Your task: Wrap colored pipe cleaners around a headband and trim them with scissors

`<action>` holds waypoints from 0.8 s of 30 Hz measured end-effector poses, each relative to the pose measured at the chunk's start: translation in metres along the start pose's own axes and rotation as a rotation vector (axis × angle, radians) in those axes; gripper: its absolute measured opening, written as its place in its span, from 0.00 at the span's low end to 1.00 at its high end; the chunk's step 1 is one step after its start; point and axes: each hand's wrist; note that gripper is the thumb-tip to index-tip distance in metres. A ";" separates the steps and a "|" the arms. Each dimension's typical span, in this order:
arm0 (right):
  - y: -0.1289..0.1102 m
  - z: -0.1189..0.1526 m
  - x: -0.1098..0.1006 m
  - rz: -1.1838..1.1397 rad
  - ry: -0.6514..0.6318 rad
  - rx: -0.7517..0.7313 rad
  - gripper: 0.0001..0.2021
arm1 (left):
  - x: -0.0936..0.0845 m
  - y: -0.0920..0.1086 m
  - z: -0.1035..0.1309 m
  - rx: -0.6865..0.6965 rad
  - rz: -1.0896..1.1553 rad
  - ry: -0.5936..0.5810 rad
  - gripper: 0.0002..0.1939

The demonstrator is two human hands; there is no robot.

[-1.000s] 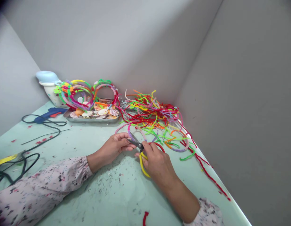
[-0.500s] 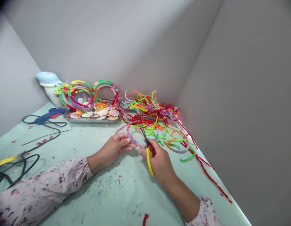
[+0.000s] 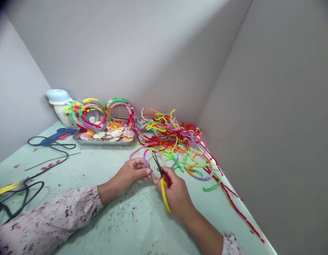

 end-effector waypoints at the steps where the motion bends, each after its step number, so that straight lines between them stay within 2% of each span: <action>1: 0.001 0.000 0.000 -0.006 0.005 -0.002 0.21 | 0.000 0.000 0.000 -0.001 0.005 -0.010 0.13; 17: 0.003 -0.002 0.001 -0.054 -0.014 0.013 0.20 | -0.001 -0.002 -0.001 -0.041 0.071 -0.031 0.14; 24: 0.002 -0.001 0.000 -0.003 -0.030 -0.014 0.18 | -0.003 -0.003 0.001 0.003 0.031 -0.104 0.13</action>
Point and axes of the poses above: each hand's wrist, its own z-axis away from the middle knuckle, its own x-axis out of the palm, y = z × x, and after that the axes turned 4 degrees about z, right-handed
